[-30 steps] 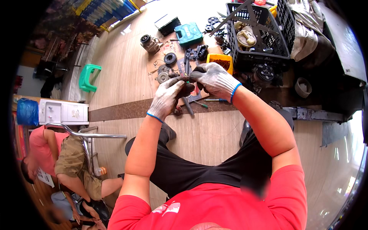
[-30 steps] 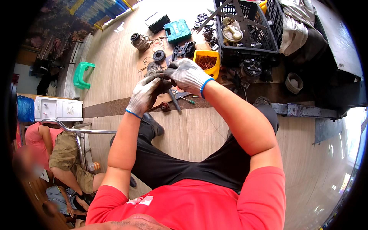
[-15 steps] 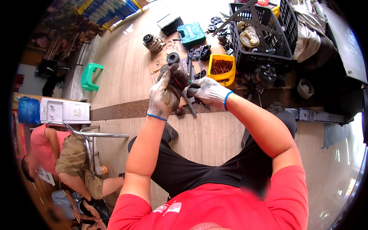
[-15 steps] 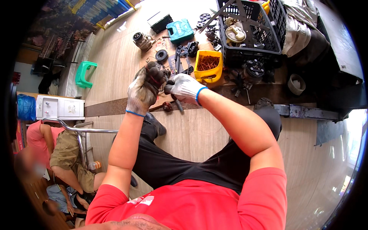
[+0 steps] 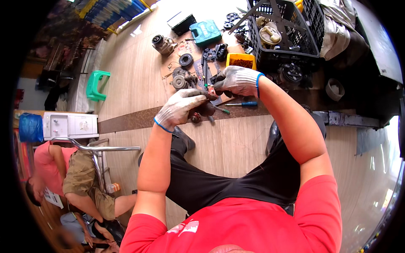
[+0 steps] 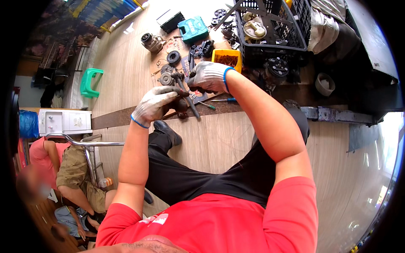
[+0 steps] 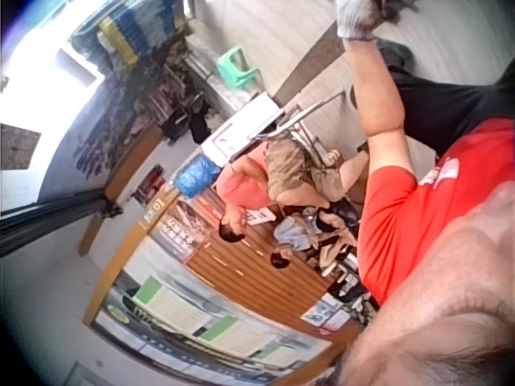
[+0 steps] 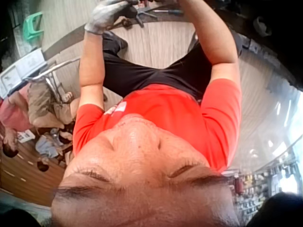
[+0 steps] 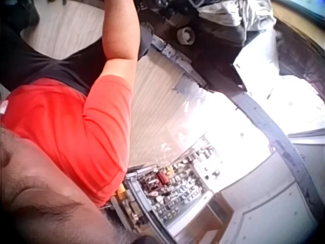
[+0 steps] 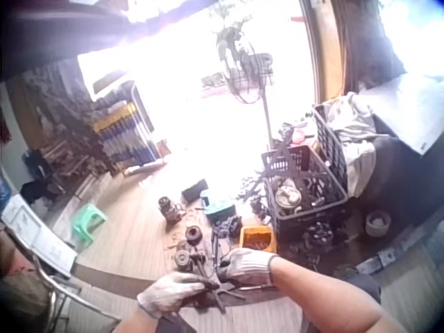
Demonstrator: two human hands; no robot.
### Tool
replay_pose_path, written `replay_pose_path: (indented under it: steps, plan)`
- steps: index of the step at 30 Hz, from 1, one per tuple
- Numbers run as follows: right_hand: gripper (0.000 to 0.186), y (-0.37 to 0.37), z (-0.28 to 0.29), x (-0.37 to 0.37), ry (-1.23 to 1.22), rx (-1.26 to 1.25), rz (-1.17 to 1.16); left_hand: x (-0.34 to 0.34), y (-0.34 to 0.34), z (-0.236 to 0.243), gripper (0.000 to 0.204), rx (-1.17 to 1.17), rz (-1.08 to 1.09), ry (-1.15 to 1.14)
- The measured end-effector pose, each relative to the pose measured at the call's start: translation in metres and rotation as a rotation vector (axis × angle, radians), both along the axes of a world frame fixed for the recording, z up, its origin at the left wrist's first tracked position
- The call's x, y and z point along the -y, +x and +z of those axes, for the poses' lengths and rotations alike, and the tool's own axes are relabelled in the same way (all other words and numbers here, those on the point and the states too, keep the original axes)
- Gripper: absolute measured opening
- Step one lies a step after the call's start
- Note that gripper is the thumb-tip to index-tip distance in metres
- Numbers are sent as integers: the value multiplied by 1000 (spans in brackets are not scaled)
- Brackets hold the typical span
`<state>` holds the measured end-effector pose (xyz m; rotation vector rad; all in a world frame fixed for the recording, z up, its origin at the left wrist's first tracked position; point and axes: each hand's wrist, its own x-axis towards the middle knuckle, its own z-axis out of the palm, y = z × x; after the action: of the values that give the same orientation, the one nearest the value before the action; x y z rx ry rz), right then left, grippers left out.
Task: The person holds an alternator part and uses pliers to grip and pull a wire, then uses a screwdriver to pry and work on the internal components of the part.
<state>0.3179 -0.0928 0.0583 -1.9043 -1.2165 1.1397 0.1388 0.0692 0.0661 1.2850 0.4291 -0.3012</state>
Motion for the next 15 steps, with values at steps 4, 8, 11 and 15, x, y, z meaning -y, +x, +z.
replay_pose_path:
  steps: [4,8,11,15]
  plan:
    - [27,0,-16,-1,185,-53,-15,-2,3,-11,32,91,-156,490]
    - [22,-12,-27,-2,335,-244,-68,4,10,-26,37,15,198,325]
    - [22,-35,-29,-8,367,-407,-114,-6,11,-43,32,107,436,134]
    - [23,-51,-21,-8,323,-512,-220,4,22,-40,24,215,665,-89]
